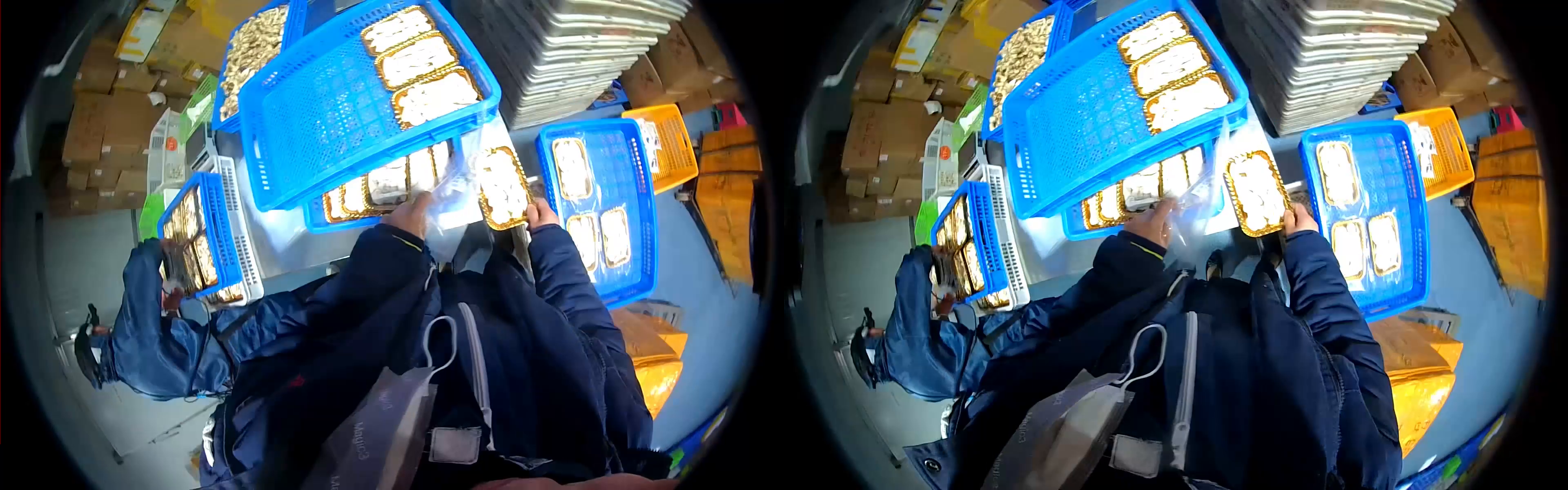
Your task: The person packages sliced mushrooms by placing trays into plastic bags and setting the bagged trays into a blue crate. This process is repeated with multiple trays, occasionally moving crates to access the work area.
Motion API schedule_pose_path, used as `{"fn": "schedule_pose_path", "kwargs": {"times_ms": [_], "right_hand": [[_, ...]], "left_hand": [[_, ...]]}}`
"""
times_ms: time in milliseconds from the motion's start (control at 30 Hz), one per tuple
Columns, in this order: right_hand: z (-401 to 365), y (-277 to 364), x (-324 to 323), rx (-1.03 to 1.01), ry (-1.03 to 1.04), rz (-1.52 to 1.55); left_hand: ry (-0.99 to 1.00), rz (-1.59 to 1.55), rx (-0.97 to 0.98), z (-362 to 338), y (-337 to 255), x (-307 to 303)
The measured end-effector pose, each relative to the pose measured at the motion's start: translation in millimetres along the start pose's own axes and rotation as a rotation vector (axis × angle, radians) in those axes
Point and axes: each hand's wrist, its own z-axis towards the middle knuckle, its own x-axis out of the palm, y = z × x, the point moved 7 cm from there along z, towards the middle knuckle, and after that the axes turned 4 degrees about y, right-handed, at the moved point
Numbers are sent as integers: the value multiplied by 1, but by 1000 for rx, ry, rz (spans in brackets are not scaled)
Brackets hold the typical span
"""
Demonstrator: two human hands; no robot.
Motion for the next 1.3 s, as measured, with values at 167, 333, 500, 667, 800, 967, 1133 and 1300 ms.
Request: {"fn": "schedule_pose_path", "kwargs": {"times_ms": [167,333,500,667,800,967,1133,1300], "right_hand": [[-26,-5,-51,-110,-97,-91],[-91,44,-127,84,-68,79],[-158,94,-196,89,-198,170],[-214,122,-217,98,-222,227],[-230,146,-191,50,-86,210],[-222,110,-165,71,2,271],[-227,88,-172,138,-69,278],[-223,90,-172,87,-34,220]], "left_hand": [[-200,-129,-54,5,-9,-17],[-121,-31,135,26,-47,-14],[19,133,95,65,-74,27],[150,33,201,110,-111,64],[286,0,377,124,-151,81],[292,-292,595,109,-192,52],[330,-215,676,95,-192,48],[454,-104,739,92,-186,76]]}}
